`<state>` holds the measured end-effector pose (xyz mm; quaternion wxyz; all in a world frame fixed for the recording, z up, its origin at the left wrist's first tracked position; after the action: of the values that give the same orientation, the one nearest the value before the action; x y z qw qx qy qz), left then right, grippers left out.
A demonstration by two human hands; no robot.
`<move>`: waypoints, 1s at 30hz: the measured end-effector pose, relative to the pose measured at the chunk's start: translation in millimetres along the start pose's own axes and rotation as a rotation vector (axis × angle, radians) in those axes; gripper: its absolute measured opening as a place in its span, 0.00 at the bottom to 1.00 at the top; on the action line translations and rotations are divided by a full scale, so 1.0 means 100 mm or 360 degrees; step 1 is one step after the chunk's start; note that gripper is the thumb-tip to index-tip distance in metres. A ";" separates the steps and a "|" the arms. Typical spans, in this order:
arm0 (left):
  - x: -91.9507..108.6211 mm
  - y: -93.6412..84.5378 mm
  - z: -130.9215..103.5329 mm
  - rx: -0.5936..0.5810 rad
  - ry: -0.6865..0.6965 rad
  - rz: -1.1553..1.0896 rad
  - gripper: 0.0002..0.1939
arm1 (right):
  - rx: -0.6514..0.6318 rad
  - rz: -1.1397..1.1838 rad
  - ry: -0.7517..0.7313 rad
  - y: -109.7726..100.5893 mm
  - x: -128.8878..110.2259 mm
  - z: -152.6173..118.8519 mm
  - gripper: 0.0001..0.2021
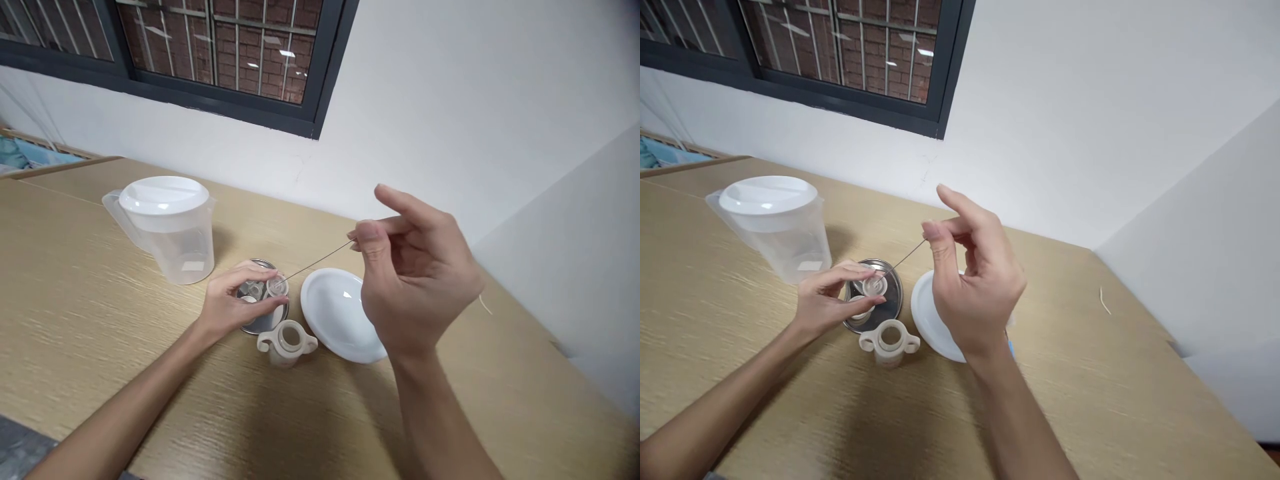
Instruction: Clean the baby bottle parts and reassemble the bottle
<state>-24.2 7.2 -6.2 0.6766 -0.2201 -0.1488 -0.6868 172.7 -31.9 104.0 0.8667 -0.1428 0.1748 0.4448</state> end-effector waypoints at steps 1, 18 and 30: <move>0.00 0.00 0.00 0.0010 -0.0017 -0.0008 0.24 | -0.0019 0.0005 0.0005 0.01 0.00 -0.01 0.18; -0.03 -0.03 -0.04 0.0090 -0.0116 0.0025 0.25 | -0.0451 0.0121 0.0129 0.34 0.11 -0.26 0.13; 0.01 -0.07 0.02 0.0216 -0.0199 -0.0073 0.24 | -0.0648 0.0098 0.0050 0.37 0.09 -0.31 0.13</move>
<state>-30.8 7.9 -3.4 0.6633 -0.2127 -0.2420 -0.6754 141.7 -17.2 68.9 0.8030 -0.3166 0.0990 0.4950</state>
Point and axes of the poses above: each hand's wrist, its own z-axis towards the middle knuckle, its own y-axis out of the palm, x = y × z, the point moved 1 cm from there along z, towards the middle knuckle, and after that the axes turned 5 degrees about y, right-handed, at the moved point
